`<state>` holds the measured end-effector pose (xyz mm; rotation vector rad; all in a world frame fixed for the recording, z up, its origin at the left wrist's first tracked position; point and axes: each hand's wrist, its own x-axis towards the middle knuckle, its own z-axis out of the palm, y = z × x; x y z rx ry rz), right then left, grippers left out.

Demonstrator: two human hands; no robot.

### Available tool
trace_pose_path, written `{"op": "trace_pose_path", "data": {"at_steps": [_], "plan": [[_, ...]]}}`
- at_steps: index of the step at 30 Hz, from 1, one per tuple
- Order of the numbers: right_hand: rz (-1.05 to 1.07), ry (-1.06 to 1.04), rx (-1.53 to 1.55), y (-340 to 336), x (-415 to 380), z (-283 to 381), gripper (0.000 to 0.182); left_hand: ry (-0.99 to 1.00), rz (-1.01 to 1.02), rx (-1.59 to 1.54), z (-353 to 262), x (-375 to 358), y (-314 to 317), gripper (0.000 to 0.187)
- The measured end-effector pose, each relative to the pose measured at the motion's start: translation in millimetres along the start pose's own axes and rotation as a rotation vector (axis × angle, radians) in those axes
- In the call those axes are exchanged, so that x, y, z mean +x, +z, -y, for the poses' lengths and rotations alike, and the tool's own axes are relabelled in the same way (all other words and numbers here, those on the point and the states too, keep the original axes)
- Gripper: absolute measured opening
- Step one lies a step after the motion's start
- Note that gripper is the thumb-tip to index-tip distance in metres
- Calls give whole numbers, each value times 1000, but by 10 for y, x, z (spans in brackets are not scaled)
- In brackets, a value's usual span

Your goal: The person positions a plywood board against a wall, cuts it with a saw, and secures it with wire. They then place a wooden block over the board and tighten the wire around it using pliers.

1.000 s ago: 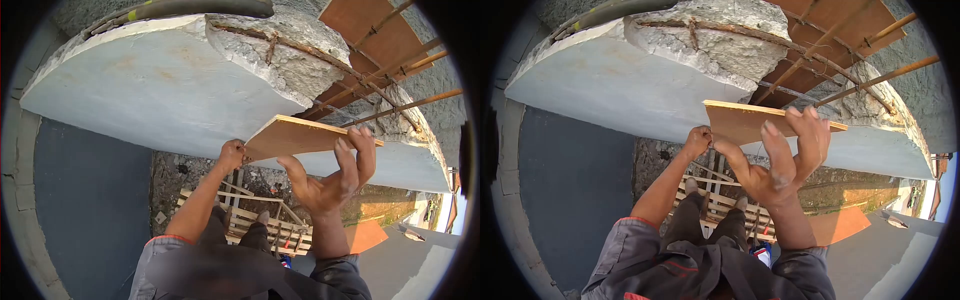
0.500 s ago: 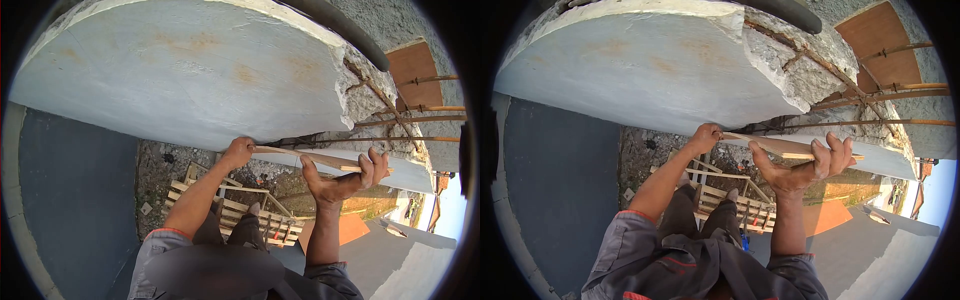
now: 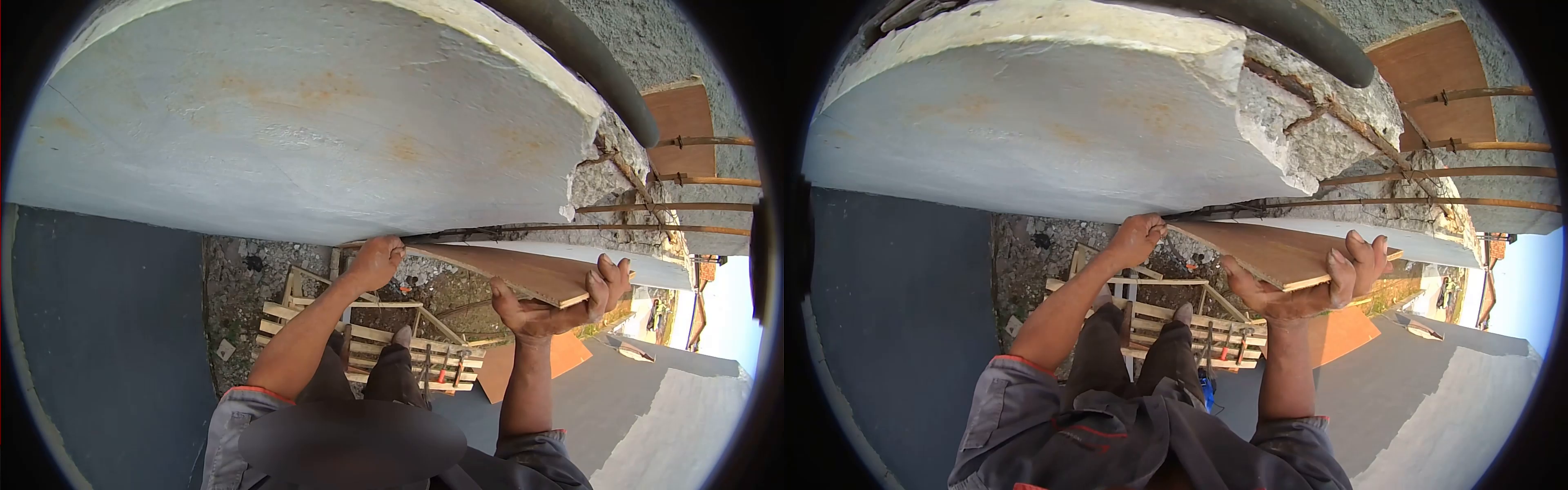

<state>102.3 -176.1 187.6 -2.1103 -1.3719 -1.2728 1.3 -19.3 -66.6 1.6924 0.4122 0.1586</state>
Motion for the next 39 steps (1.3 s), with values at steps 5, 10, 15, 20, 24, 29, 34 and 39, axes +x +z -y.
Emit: {"op": "trace_pose_path", "data": {"at_steps": [5, 10, 15, 20, 24, 29, 34, 39], "plan": [[-6, 9, 15, 1, -21, -23, 90, -45, 34, 33, -119, -31, -26, 17], [7, 74, 30, 79, 51, -23, 93, -43, -23, -190, 60, 6, 75, 18], [-59, 107, 87, 244, 80, -27, 93, -399, -8, -460, -180, -8, -7, 19], [-130, 116, 251, 412, 112, -73, 84, -484, -131, -563, -332, 1, 5, 19], [-137, 61, 400, 230, -24, -183, 59, -536, -188, -588, -378, 1, 60, 20], [152, 533, 544, -32, -1023, -252, 45, -455, -393, -565, -329, -57, 267, 19], [649, 1094, 491, 804, -2368, -220, 45, -329, -472, -503, -250, -105, 411, 21], [663, 1756, 1269, 957, -2327, -83, 36, -374, -475, -503, -266, -110, 430, 21]]}}
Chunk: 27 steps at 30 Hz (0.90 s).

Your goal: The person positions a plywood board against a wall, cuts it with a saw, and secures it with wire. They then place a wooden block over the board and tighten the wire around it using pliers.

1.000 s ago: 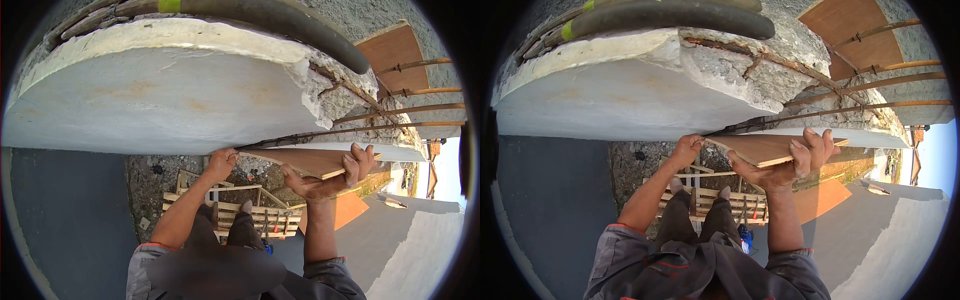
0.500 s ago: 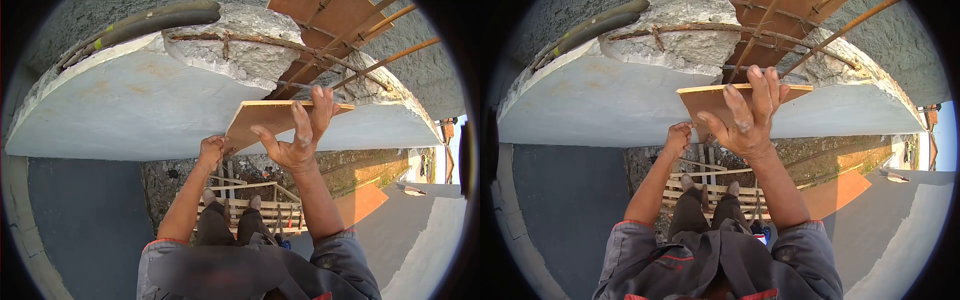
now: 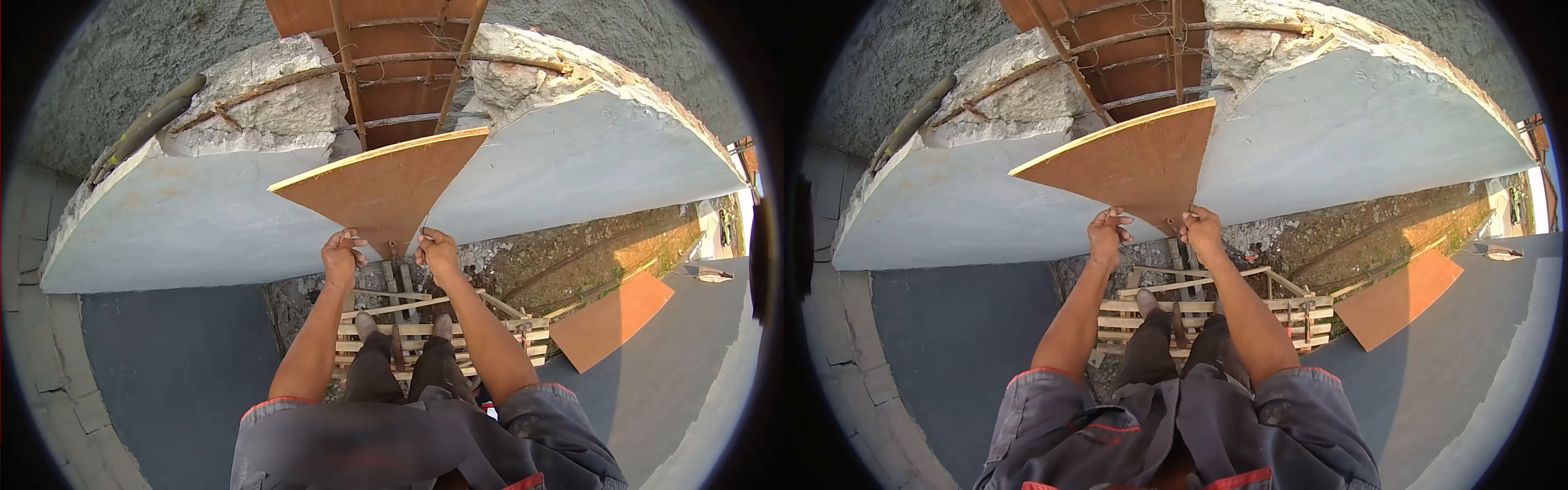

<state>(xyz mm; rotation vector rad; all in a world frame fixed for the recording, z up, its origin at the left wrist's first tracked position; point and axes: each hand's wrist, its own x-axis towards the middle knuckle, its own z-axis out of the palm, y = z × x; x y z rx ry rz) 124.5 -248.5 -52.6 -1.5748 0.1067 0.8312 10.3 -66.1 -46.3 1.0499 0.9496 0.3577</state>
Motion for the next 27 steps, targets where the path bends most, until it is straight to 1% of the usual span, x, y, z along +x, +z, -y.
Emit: {"op": "trace_pose_path", "data": {"at_steps": [1, 2, 4, 5, 6, 7, 8, 10, 12, 14, 17, 18, 20, 22, 23, 25, 26, 27], "plan": [[-4, 22, 103, 34, 28, -5, 32, -43, 18, -13, -9, -14, 27, 20], [-1, 16, 109, 31, 31, -5, 32, -83, 36, -28, -25, -16, 62, 20], [-1, 113, 195, 53, -25, 37, 19, -100, 45, -32, -32, -16, 95, 21], [6, 108, 199, 55, -2, 37, 19, -125, 53, -39, -37, -10, 99, 22], [36, 148, 189, 35, 35, 9, 16, -120, 48, -39, -3, 3, 87, 22], [66, 189, 176, 24, 76, -23, 12, -134, 95, -82, 39, 17, 77, 25], [71, 191, 176, 26, 115, -67, 12, -151, 141, -123, 87, 26, 61, 27], [174, 221, 304, 43, 146, -80, 14, -175, 170, -123, 128, -10, 83, 30], [185, 207, 305, 102, 173, -92, 14, -204, 201, -122, 152, -75, 150, 33], [194, 189, 307, 148, 184, -85, 14, -297, 256, -80, 132, -150, 252, 36], [161, 158, 219, 168, 236, -116, 18, -352, 309, -151, 118, -212, 343, 37], [159, 148, 199, 169, 244, -115, 20, -354, 309, -151, 164, -169, 319, 37], [156, 139, 178, 130, 237, -117, 21, -315, 384, -112, 245, -74, 287, 36], [43, 33, -227, 116, 199, -81, 14, -307, 356, -96, 227, -82, 315, 35], [43, 34, -227, 124, 158, -81, 14, -296, 331, -83, 214, -78, 335, 34], [-459, -810, -713, 198, -162, 178, 9, -290, 330, -78, 242, -36, 320, 32], [-459, -805, -717, 219, -233, 296, 9, -283, 330, -69, 275, -29, 302, 30], [-297, -1018, -884, 238, -270, 419, 9, -288, 332, -68, 319, -21, 281, 30]]}}
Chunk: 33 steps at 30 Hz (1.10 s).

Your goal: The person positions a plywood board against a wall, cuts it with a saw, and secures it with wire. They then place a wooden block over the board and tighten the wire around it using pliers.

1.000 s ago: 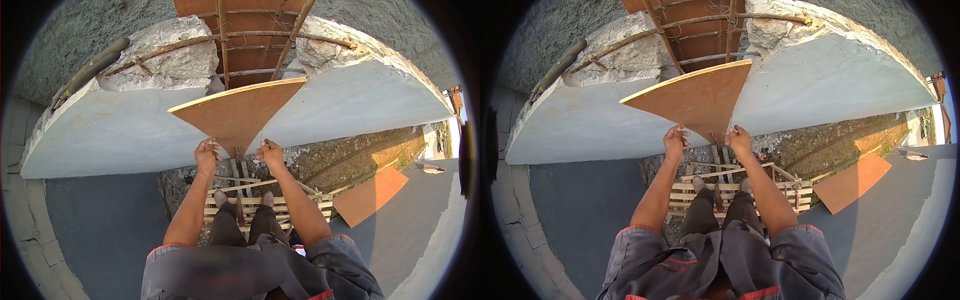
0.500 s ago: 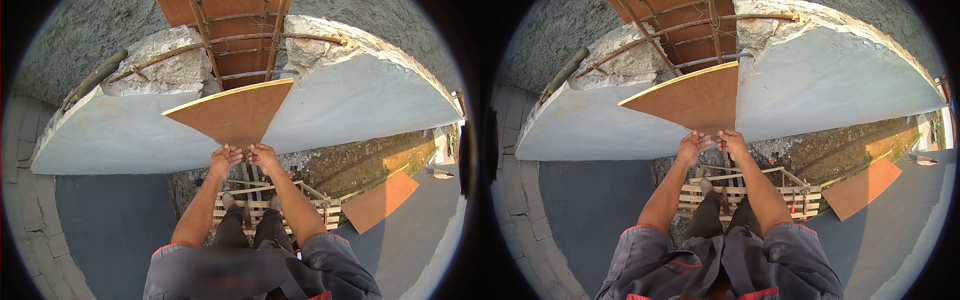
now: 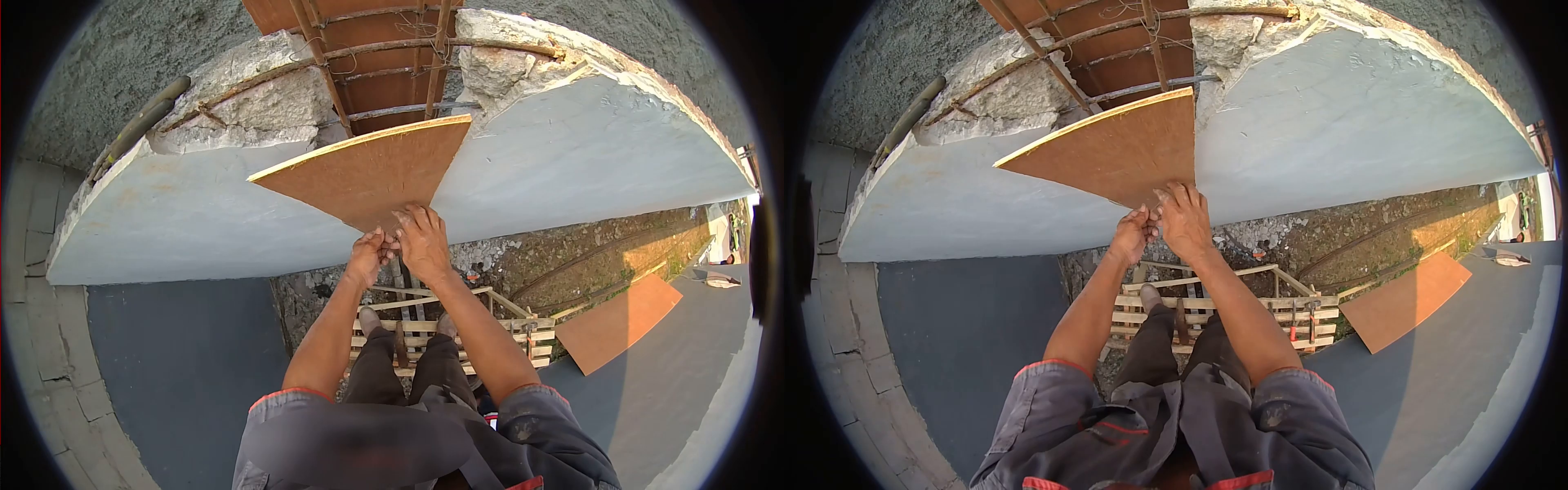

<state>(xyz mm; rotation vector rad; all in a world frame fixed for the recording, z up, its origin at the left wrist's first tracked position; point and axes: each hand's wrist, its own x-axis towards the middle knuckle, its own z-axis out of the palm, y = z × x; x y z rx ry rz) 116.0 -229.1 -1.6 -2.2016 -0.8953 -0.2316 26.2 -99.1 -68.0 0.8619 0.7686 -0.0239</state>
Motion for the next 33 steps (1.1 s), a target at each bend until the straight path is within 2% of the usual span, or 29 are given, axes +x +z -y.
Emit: {"op": "trace_pose_path", "data": {"at_steps": [1, 2, 4, 5, 7, 8, 10, 13, 15, 19, 21, 22, 24, 29, 33], "plan": [[94, -285, -58, -36, 61, 23, 12, 10, 3, 3, 11, 26, -22, 30], [85, -288, -60, -20, 70, -8, 12, 28, 7, 7, 0, 65, -32, 29], [501, -319, -286, 37, 131, -38, 20, 21, -5, 37, -26, 63, -28, 27], [491, -327, -284, 70, 162, -56, 20, -1, -21, 61, -30, 56, -39, 26], [707, -222, -280, 76, 188, -41, 24, 0, -17, 72, -86, 35, -49, 21], [712, -218, -278, 137, 151, -64, 24, 15, 8, 101, -112, 38, -70, 17], [449, -226, -174, 289, 41, -135, 14, 19, 28, 127, -164, -19, -61, 13], [432, -160, -127, 271, 8, -147, 13, 12, 69, 33, -266, -87, -67, 9], [482, -107, -128, 237, 15, -104, 15, 29, 45, 357, -238, -74, -124, 8], [520, 34, -115, 271, -11, -90, 16, 107, -76, 587, -92, 77, -245, 5], [474, 32, -121, 322, -34, -114, 15, 441, -281, 831, -83, 72, -167, 9], [425, 28, -127, 355, -50, -134, 15, 439, -281, 831, -116, 40, -142, 9], [392, 37, -113, 403, -62, -168, 15, 629, -380, 1103, -192, -16, -91, 13], [336, 119, -41, 487, -128, -151, 14, 583, -431, 1197, -287, -134, 80, 18], [303, 316, 58, 561, -275, -63, 11, 508, -481, 1165, -342, -277, 344, 16]]}}
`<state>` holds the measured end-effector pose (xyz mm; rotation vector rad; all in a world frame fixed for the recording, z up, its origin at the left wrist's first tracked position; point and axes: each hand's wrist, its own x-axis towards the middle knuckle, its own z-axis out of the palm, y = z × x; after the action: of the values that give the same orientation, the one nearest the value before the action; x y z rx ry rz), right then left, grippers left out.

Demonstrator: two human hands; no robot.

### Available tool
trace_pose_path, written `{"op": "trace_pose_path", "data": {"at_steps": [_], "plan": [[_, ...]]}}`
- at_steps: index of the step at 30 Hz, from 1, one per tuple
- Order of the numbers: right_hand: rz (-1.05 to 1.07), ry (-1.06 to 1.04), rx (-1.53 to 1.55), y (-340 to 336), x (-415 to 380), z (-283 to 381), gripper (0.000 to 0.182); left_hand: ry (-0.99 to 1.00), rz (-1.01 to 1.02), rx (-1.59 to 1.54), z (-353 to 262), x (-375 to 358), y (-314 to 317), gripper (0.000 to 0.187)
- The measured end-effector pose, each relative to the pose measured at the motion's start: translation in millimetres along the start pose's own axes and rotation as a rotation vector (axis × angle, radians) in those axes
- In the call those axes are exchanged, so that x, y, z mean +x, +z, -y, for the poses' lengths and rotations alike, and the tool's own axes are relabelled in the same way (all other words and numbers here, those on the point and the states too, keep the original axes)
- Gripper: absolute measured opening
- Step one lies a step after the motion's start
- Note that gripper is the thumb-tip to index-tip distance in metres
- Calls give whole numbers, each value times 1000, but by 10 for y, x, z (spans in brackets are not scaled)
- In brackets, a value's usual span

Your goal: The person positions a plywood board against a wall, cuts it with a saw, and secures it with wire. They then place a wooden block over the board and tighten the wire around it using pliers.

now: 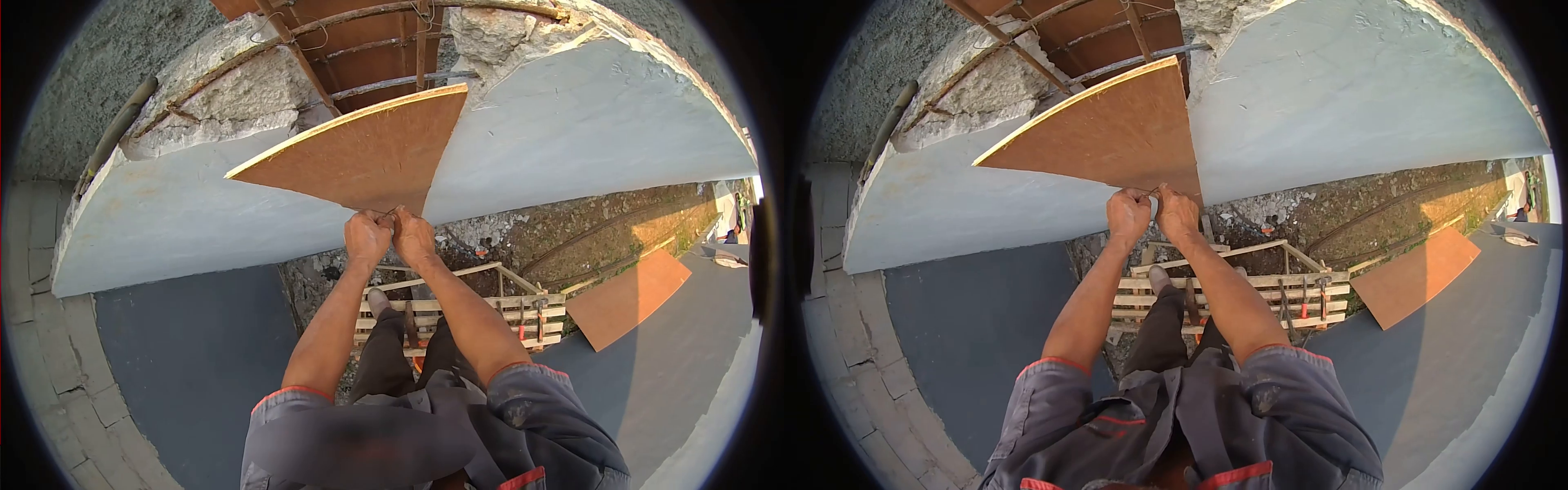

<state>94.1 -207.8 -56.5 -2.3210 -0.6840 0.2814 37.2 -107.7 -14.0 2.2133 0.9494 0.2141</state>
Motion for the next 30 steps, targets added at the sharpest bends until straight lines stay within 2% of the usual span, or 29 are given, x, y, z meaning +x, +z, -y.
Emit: {"op": "trace_pose_path", "data": {"at_steps": [2, 4, 6, 7, 9, 10, 12, 19, 23, 27, 30], "plan": [[0, 63, 54, 60, -15, -5, 10, -11, 15, -25, -77, 78, -23, 18], [-20, 37, 184, 99, -55, -74, 10, -80, 60, -43, 39, -25, 50, 23], [-10, 52, 261, 141, 0, -143, 10, -264, 229, -355, 119, 87, 85, 19], [-25, 45, 340, 150, 5, -157, 10, -270, 239, -352, 124, 71, -7, 19], [-26, 56, 360, 151, 19, -139, 10, -575, 454, -1026, 100, 102, -177, 13], [-22, 61, 381, 134, 25, -147, 11, -573, 489, -1023, 187, 99, -169, 13], [-30, 103, 420, 113, -9, -111, 11, -579, 523, -1250, 408, 44, -53, 8], [90, 255, 530, 19, -10, -18, 12, -511, 444, -1388, 517, -72, 232, 13], [221, 303, 673, -48, 17, -65, 12, -487, 328, -1155, 433, -50, 311, 20], [109, 215, 554, 155, -44, -222, 12, -476, 222, -1079, 288, -103, 357, 19], [193, 213, 535, 136, -57, -227, 11, -551, 306, -1081, 314, -65, 289, 18]]}}
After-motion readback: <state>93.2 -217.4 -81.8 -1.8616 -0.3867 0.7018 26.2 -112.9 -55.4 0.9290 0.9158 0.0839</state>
